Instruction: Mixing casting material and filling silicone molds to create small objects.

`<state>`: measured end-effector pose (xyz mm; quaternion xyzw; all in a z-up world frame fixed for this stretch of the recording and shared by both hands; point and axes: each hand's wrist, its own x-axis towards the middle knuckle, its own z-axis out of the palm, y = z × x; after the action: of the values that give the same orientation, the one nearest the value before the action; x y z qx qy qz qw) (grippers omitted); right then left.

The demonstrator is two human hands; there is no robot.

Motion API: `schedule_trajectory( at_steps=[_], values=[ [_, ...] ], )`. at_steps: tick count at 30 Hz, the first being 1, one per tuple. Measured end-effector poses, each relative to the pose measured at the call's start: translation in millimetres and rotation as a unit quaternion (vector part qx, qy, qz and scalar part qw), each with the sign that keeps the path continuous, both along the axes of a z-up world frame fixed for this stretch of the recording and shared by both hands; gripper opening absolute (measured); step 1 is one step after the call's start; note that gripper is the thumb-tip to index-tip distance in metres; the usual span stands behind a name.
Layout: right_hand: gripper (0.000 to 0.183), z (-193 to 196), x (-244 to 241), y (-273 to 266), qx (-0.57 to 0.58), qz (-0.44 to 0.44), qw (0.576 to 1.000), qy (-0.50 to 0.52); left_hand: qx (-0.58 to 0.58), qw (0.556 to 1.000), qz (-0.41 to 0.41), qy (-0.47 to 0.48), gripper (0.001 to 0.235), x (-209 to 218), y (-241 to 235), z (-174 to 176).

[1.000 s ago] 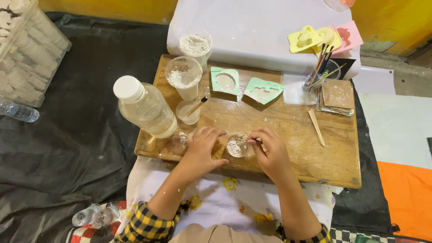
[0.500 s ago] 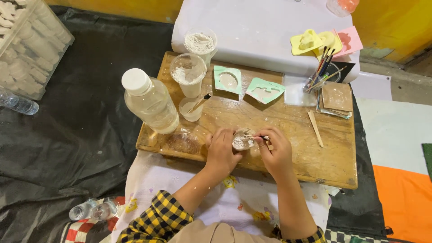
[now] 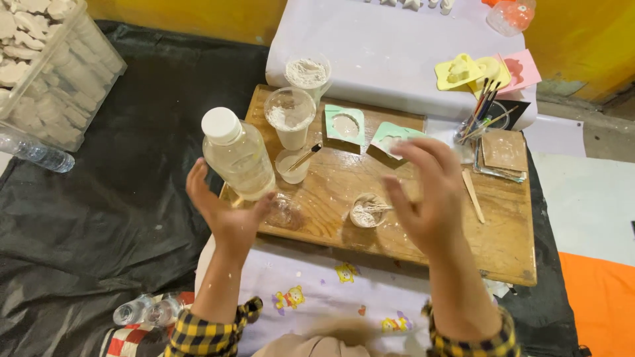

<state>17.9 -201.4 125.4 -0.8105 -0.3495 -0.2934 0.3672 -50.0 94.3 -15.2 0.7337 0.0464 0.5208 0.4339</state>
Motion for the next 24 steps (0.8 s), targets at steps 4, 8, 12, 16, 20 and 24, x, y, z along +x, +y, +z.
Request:
schedule_trajectory(
  at_steps=[4,8,12,16,20,24],
  values=[
    [0.046,42,12,89,-0.071,0.120,0.990,0.031,-0.098,0.988,-0.048,0.106,0.122,9,-7,14],
    [0.059,52,25,161,-0.224,0.212,0.950,0.042,-0.194,0.960,-0.046,0.199,0.103,13,-12,31],
    [0.031,33,34,204,-0.248,0.165,0.954,-0.020,-0.253,0.949,-0.057,0.181,0.109,16,-14,31],
    [0.030,49,41,202,-0.250,0.201,0.947,-0.017,-0.240,0.953,-0.060,0.178,0.108,15,-11,35],
    [0.034,74,41,174,-0.122,0.307,0.943,0.032,-0.201,0.967,-0.062,0.147,0.104,18,-11,26],
    [0.043,101,18,94,-0.047,0.253,0.963,0.084,-0.146,0.979,-0.044,0.136,0.106,17,-9,22]
  ],
)
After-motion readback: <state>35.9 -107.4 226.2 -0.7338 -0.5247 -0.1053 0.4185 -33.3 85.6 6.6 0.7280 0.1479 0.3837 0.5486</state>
